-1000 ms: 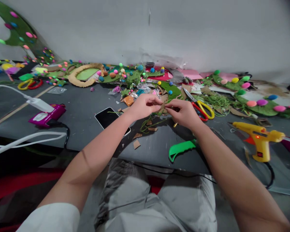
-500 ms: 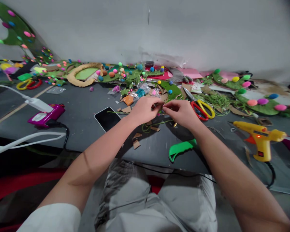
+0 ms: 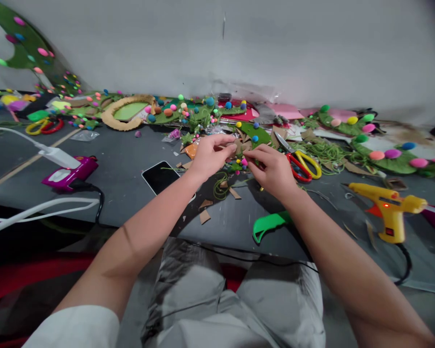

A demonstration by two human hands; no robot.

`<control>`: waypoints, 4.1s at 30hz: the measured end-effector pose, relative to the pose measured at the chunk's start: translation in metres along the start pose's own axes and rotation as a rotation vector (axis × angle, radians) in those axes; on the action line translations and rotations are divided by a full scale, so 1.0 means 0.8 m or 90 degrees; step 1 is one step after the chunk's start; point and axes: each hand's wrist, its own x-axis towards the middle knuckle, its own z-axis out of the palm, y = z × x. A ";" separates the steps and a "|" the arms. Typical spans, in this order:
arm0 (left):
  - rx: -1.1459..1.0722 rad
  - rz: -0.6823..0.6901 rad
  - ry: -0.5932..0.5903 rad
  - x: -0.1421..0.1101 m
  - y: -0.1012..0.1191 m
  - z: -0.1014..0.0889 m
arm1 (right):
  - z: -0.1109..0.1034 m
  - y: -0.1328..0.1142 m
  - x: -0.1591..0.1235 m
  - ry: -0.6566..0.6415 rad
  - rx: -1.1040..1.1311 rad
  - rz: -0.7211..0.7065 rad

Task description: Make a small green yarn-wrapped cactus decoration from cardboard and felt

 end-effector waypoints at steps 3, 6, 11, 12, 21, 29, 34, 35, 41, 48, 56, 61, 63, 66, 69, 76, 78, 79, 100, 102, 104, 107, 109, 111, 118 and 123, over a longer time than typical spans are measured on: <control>-0.085 -0.052 -0.020 0.002 0.000 -0.002 | 0.002 0.001 0.002 0.014 0.067 0.020; -0.127 -0.069 -0.070 0.002 0.000 -0.006 | 0.002 0.006 0.004 0.008 0.151 0.052; -0.044 -0.062 -0.215 -0.001 0.001 -0.010 | -0.003 0.022 0.005 -0.050 0.156 0.042; -0.006 -0.042 -0.235 -0.002 0.001 -0.010 | -0.005 0.024 0.004 -0.066 0.141 0.037; 0.331 0.142 -0.181 -0.008 -0.001 -0.006 | -0.007 0.006 0.003 -0.077 0.065 0.148; 0.203 0.110 -0.026 -0.006 0.003 -0.002 | 0.003 -0.005 0.000 -0.043 0.036 0.061; 0.036 0.006 -0.024 0.001 -0.004 -0.001 | 0.003 -0.006 0.000 -0.008 0.025 0.072; 0.010 -0.011 -0.037 0.002 -0.006 -0.002 | 0.002 -0.005 0.001 -0.013 0.037 0.071; -0.011 -0.022 -0.173 0.000 -0.007 -0.007 | -0.005 0.010 0.004 -0.061 0.116 0.061; 0.297 0.162 -0.206 -0.009 -0.002 -0.008 | -0.011 0.004 0.002 -0.057 -0.055 0.115; 0.368 0.193 -0.172 -0.012 0.005 -0.005 | 0.000 -0.009 0.001 -0.069 -0.028 0.097; 0.236 0.122 -0.067 -0.007 -0.001 -0.002 | 0.000 -0.010 -0.002 -0.053 -0.053 0.033; 0.162 0.069 -0.043 -0.006 -0.002 -0.001 | -0.002 -0.012 -0.003 -0.048 -0.091 0.013; 0.052 -0.007 -0.019 -0.004 -0.001 0.001 | -0.004 -0.015 -0.003 -0.035 -0.115 -0.004; -0.016 -0.038 -0.001 -0.003 0.001 0.001 | -0.005 -0.014 -0.003 -0.011 -0.108 -0.010; -0.061 -0.050 0.005 0.002 -0.003 -0.004 | -0.003 -0.006 -0.002 0.004 -0.044 0.020; -0.069 -0.046 -0.015 0.003 -0.005 -0.006 | -0.003 -0.006 0.000 0.010 0.002 0.023; -0.069 -0.044 -0.030 0.003 -0.006 -0.007 | -0.004 -0.006 0.001 0.013 0.028 0.023; 0.371 0.187 -0.192 -0.009 -0.002 -0.006 | 0.003 0.005 0.000 -0.050 0.025 0.083; 0.346 0.181 -0.161 -0.009 -0.003 -0.004 | 0.007 0.005 -0.001 -0.040 0.038 0.071; 0.305 0.165 -0.124 -0.008 -0.004 -0.001 | 0.008 0.006 -0.001 -0.031 0.030 0.052; 0.220 0.110 -0.060 -0.006 -0.004 0.004 | 0.004 0.007 -0.001 -0.027 -0.017 0.013; 0.146 0.061 -0.031 -0.005 -0.005 0.005 | 0.001 0.004 0.000 -0.024 -0.064 -0.008; 0.064 0.011 -0.009 -0.004 -0.004 0.005 | -0.002 0.000 0.000 -0.021 -0.104 -0.027; -0.125 -0.093 0.025 -0.003 0.001 0.005 | -0.001 0.004 -0.003 0.008 -0.112 -0.044; -0.212 -0.120 0.001 0.000 0.000 0.000 | 0.000 0.007 0.000 0.047 -0.015 -0.033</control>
